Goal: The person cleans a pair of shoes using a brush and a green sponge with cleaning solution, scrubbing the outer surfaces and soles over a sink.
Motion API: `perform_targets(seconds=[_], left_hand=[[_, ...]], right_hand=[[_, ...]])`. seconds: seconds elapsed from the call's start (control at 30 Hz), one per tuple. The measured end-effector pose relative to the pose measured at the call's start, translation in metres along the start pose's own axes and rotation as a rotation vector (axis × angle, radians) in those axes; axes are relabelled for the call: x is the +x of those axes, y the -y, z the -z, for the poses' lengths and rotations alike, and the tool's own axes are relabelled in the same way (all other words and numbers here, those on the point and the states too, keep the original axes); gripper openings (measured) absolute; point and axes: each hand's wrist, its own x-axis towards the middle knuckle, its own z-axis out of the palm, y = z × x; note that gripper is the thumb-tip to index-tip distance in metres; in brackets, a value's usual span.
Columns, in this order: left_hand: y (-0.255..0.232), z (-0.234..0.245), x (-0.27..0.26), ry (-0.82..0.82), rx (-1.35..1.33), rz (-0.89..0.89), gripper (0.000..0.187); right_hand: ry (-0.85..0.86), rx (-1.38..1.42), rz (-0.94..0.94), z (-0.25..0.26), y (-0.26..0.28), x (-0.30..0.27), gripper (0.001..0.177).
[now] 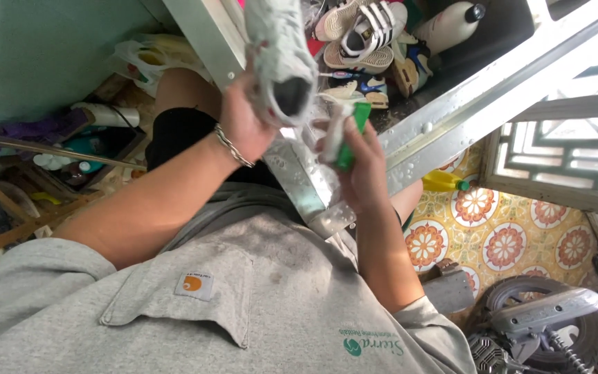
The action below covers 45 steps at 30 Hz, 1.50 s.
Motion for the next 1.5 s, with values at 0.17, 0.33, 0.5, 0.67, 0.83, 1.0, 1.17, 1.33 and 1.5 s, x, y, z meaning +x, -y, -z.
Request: perform_targets(seconds=[0.17,0.33,0.5,0.67,0.83,1.0,1.17,1.33,1.5], left_hand=[[-0.027,0.056,0.057,0.180,0.065,-0.068,0.084],[-0.043,0.059,0.067,0.122,-0.010,-0.017,0.088],[-0.047,0.057,0.067,0.154,-0.076,0.005,0.092],[-0.046,0.062,0.067,0.251,-0.205,0.032,0.083],[-0.023,0.073,0.082,-0.102,-0.163,-0.043,0.064],[-0.024,0.068,0.090,-0.020,-0.234,0.008,0.068],[-0.021,0.055,0.091,-0.067,-0.326,0.031,0.052],[-0.025,0.046,0.094,-0.088,-0.347,0.060,0.047],[0.003,0.066,0.101,0.280,-0.390,-0.095,0.071]], right_hand=[[-0.121,-0.031,0.001,0.059,0.004,0.072,0.060],[-0.252,-0.795,0.043,0.078,0.032,0.155,0.076],[-0.045,-1.610,-0.124,0.077,0.020,0.237,0.028],[0.288,-2.338,-0.204,0.130,-0.089,0.334,0.028],[0.354,-2.437,0.189,0.169,-0.140,0.391,0.024],[0.172,-2.128,1.341,0.182,-0.107,0.362,0.033],[0.110,-1.358,0.762,0.012,0.040,0.230,0.019],[-0.069,-1.371,0.945,-0.052,0.093,0.232,0.026],[0.351,-1.696,0.836,-0.201,0.158,0.262,0.066]])
